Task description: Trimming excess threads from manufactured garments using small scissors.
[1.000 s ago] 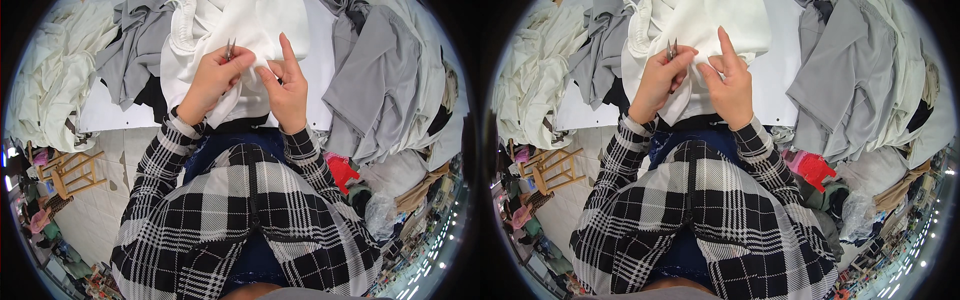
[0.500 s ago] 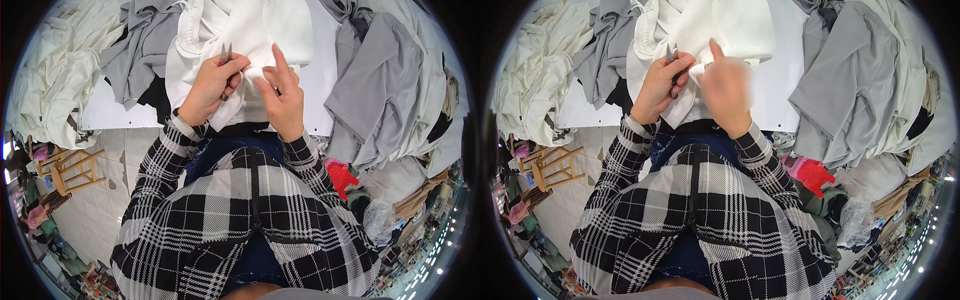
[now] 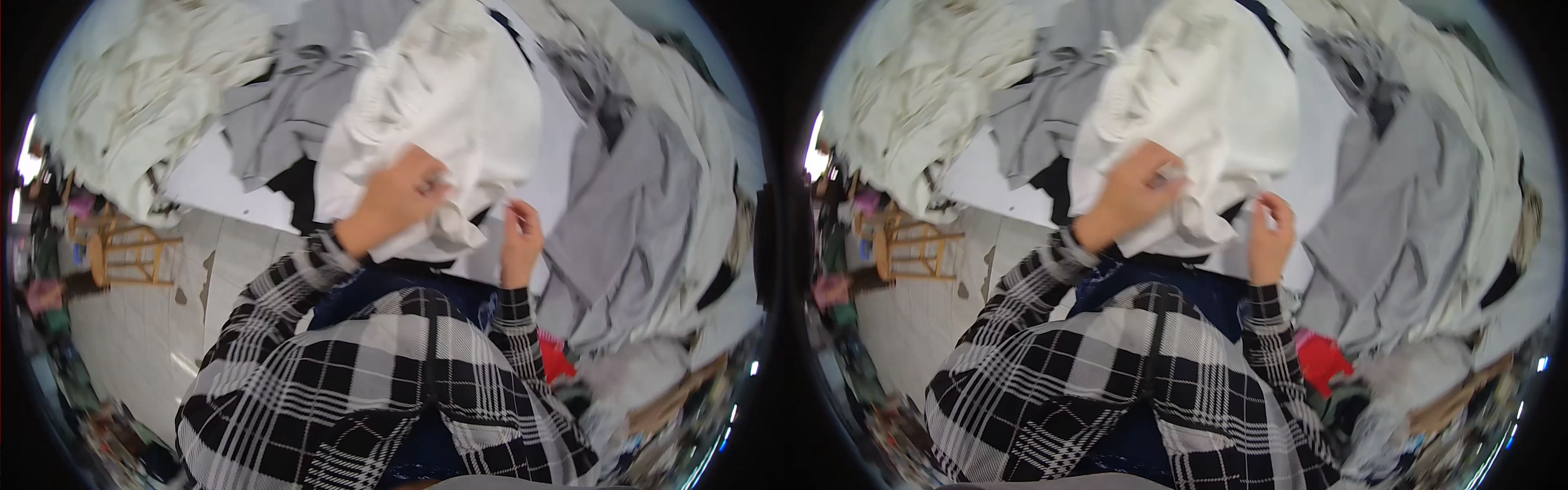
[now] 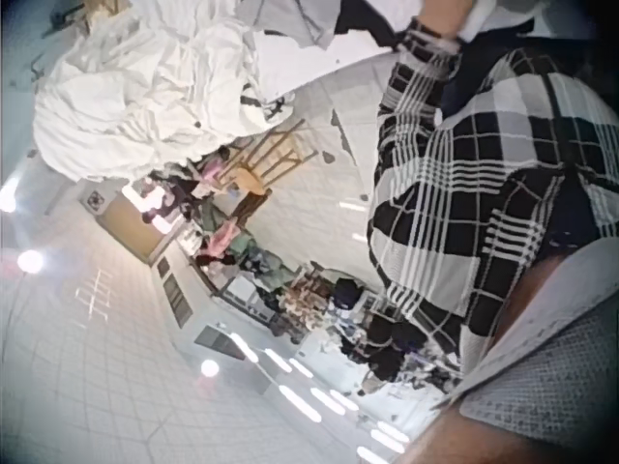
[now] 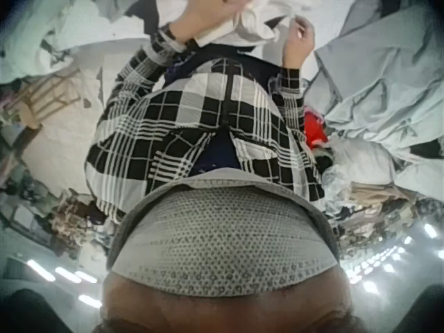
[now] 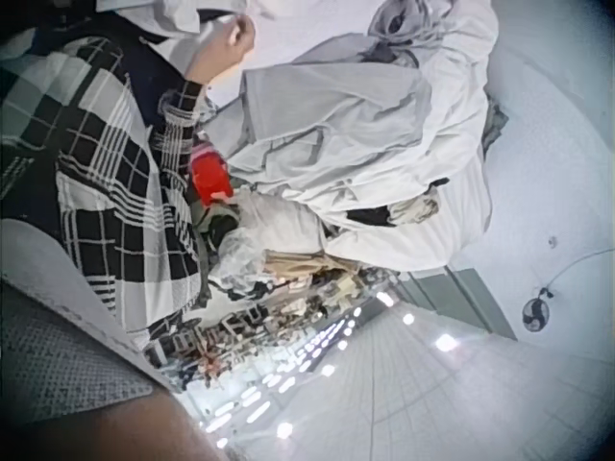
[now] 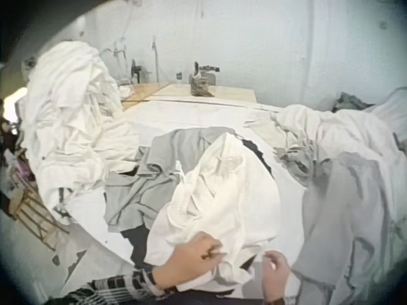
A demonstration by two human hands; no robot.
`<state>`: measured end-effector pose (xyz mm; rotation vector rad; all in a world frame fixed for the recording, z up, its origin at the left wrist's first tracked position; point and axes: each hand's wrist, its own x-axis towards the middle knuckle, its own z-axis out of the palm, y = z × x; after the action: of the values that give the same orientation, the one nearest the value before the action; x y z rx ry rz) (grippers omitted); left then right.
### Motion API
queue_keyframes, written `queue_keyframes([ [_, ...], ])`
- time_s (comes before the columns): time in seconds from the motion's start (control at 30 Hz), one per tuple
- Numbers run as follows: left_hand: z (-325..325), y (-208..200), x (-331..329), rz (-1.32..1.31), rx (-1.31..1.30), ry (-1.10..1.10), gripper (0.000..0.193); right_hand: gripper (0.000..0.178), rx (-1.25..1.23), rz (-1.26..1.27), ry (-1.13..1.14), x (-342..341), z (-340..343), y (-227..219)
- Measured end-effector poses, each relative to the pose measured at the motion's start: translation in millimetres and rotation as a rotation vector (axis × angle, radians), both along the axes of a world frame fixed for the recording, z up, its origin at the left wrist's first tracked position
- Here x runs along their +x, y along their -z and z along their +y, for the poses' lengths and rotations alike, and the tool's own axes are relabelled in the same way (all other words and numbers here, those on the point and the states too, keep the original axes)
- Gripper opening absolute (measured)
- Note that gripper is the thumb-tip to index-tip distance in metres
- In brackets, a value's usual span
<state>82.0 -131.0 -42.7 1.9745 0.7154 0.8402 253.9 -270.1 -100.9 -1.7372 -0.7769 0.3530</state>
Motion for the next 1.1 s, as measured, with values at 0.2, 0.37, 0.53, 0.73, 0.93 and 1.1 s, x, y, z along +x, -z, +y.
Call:
queue_keyframes([
  [0.2,-22.8,37.2,30.7,0.492,0.242,0.145,0.034,0.052,-0.117,0.513,-0.055,48.1,15.3,51.4],
  [0.37,-9.8,4.8,4.1,0.105,0.241,-0.079,0.017,0.045,-0.015,0.45,-0.155,40.2,26.5,38.9],
  [0.53,24.9,-13.0,-34.0,0.108,0.235,-0.348,0.014,0.024,0.045,-0.117,0.003,17.8,30.6,17.7],
  [0.73,-3.7,-21.9,-32.9,-0.029,0.352,-0.3,0.028,0.025,0.184,-0.345,0.049,-18.1,42.2,-40.0],
  [0.93,-38.5,-13.5,-1.1,-0.253,0.112,-0.004,0.037,0.022,0.239,0.493,-0.429,-41.9,50.9,-75.8],
  [1.1,-24.7,-16.4,1.0,-0.326,0.16,-0.116,0.027,0.025,0.33,0.642,-0.446,-58.0,43.6,-82.6],
])
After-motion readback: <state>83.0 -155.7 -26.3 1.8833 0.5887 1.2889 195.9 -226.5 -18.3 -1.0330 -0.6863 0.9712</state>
